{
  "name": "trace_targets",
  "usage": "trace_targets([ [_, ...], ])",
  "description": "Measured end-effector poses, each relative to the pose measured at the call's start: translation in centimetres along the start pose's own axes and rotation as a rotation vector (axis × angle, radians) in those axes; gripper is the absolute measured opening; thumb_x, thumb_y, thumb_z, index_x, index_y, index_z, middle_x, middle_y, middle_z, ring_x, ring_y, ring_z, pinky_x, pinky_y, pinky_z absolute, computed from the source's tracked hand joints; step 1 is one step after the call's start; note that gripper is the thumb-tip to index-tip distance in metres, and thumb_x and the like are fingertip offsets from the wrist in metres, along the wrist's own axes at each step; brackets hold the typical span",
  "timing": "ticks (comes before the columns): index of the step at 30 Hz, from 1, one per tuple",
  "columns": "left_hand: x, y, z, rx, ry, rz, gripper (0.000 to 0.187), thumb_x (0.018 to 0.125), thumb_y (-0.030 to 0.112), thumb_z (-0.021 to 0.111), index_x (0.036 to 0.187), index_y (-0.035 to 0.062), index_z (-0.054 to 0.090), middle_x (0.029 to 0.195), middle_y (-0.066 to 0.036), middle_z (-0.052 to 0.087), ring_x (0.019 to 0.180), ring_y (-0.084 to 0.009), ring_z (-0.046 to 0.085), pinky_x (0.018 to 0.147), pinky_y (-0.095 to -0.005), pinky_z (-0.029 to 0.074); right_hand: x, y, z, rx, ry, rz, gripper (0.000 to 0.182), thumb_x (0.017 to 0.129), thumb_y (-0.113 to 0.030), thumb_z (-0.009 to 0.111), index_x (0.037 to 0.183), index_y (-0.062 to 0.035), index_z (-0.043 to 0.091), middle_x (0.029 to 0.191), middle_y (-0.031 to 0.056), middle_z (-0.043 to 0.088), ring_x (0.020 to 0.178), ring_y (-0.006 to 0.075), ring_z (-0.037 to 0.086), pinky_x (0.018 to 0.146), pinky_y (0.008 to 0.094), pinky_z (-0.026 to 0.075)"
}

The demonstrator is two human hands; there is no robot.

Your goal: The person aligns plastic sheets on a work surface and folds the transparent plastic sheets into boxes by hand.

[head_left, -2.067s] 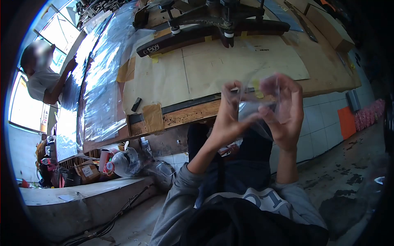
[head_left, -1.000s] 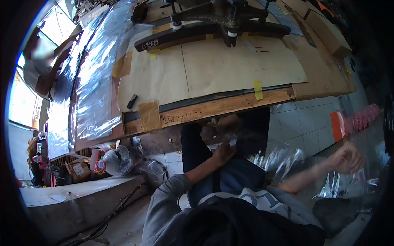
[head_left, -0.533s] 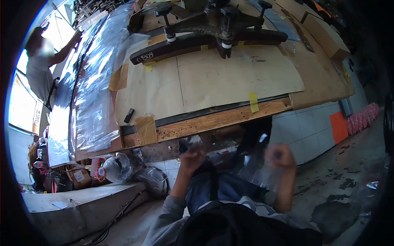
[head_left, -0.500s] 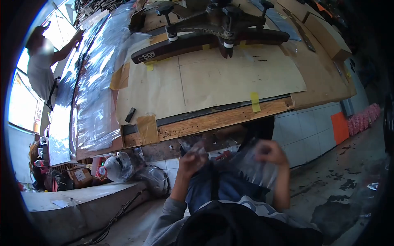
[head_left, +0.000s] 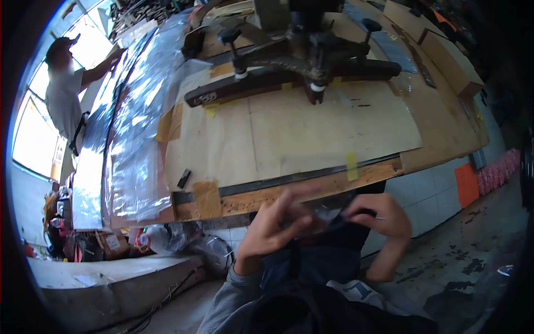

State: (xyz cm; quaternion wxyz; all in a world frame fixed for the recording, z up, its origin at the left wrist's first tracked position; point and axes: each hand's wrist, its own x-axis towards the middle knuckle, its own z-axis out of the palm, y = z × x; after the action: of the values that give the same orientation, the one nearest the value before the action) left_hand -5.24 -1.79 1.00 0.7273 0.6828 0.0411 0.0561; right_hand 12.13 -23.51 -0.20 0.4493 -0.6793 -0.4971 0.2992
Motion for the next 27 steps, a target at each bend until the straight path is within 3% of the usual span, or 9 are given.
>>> trace_targets([
  [3,3.3,0.7,0.4,0.015,0.030,0.031,0.033,0.093,0.000,0.057,0.125,-0.0017,0.048,0.089,-0.012,0.073,0.087,-0.0182,0.072,0.076,-0.0279,0.054,-1.3,-3.0,-2.3,-0.034,0.602,-0.148,0.030,0.085,-0.028,0.073,0.098,-0.0021,0.066,0.089,0.0103,0.067,0.083,0.0208,0.066,0.076,0.0287,0.049],
  [5,4.7,0.3,0.2,0.034,0.011,0.060,0.027,0.092,0.001,0.059,0.117,-0.0026,0.049,0.092,-0.011,0.072,0.088,-0.0196,0.072,0.076,-0.0292,0.055,3.2,-4.4,-2.5,-0.378,0.902,-0.350,0.035,0.083,-0.028,0.074,0.105,-0.0020,0.065,0.094,0.0087,0.066,0.082,0.0212,0.064,0.075,0.0302,0.050],
  [9,5.8,-0.9,-0.2,0.271,0.056,0.150,0.032,0.091,0.002,0.061,0.119,-0.0032,0.047,0.095,-0.012,0.072,0.088,-0.0218,0.072,0.076,-0.0287,0.054,9.0,-4.4,-1.6,-0.540,0.772,-0.408,0.039,0.083,-0.019,0.074,0.115,-0.0028,0.062,0.096,0.0089,0.061,0.081,0.0207,0.061,0.072,0.0321,0.050],
  [12,5.2,-1.1,0.3,0.295,0.182,0.109,0.041,0.091,0.002,0.062,0.125,-0.0021,0.040,0.097,-0.013,0.071,0.088,-0.0228,0.072,0.077,-0.0288,0.054,10.5,-2.4,0.1,-0.356,0.628,-0.385,0.045,0.082,-0.007,0.072,0.125,-0.0054,0.059,0.100,0.0107,0.059,0.081,0.0207,0.061,0.071,0.0324,0.050],
  [15,5.4,-1.6,0.4,0.134,0.261,0.045,0.051,0.092,0.001,0.061,0.132,0.0005,0.029,0.102,-0.014,0.071,0.093,-0.0233,0.071,0.081,-0.0301,0.054,11.2,-2.6,1.7,-0.224,0.721,-0.182,0.043,0.083,-0.007,0.071,0.124,-0.0058,0.060,0.103,0.0111,0.058,0.082,0.0210,0.060,0.071,0.0328,0.050],
  [18,5.6,-1.4,0.6,0.038,0.271,0.040,0.052,0.092,-0.002,0.058,0.134,0.0012,0.028,0.105,-0.016,0.069,0.099,-0.0240,0.069,0.084,-0.0305,0.053,12.0,-1.7,2.6,-0.313,0.809,-0.310,0.040,0.083,-0.007,0.071,0.122,-0.0049,0.061,0.105,0.0115,0.056,0.084,0.0212,0.059,0.072,0.0323,0.050],
  [21,5.5,-0.8,0.6,0.027,0.231,0.010,0.054,0.092,-0.008,0.054,0.137,0.0023,0.025,0.112,-0.020,0.064,0.106,-0.0252,0.065,0.087,-0.0309,0.053,11.2,-1.0,1.9,-0.369,0.735,-0.321,0.041,0.082,-0.009,0.072,0.121,-0.0052,0.062,0.106,0.0111,0.055,0.085,0.0209,0.058,0.073,0.0308,0.049],
  [24,5.5,-0.8,0.7,0.040,0.244,0.077,0.052,0.092,-0.009,0.052,0.136,0.0019,0.026,0.117,-0.020,0.063,0.107,-0.0263,0.066,0.088,-0.0318,0.052,10.4,-1.5,1.4,-0.301,0.702,-0.325,0.038,0.079,-0.007,0.072,0.116,-0.0045,0.063,0.102,0.0099,0.055,0.084,0.0185,0.057,0.073,0.0294,0.049],
  [27,5.3,-1.3,0.5,-0.017,0.223,0.125,0.048,0.091,-0.009,0.050,0.134,0.0009,0.029,0.117,-0.018,0.065,0.107,-0.0272,0.067,0.088,-0.0323,0.051,10.1,-1.5,1.5,0.000,0.649,-0.282,0.033,0.078,-0.005,0.072,0.110,-0.0037,0.063,0.097,0.0088,0.056,0.084,0.0153,0.057,0.072,0.0283,0.049],
])
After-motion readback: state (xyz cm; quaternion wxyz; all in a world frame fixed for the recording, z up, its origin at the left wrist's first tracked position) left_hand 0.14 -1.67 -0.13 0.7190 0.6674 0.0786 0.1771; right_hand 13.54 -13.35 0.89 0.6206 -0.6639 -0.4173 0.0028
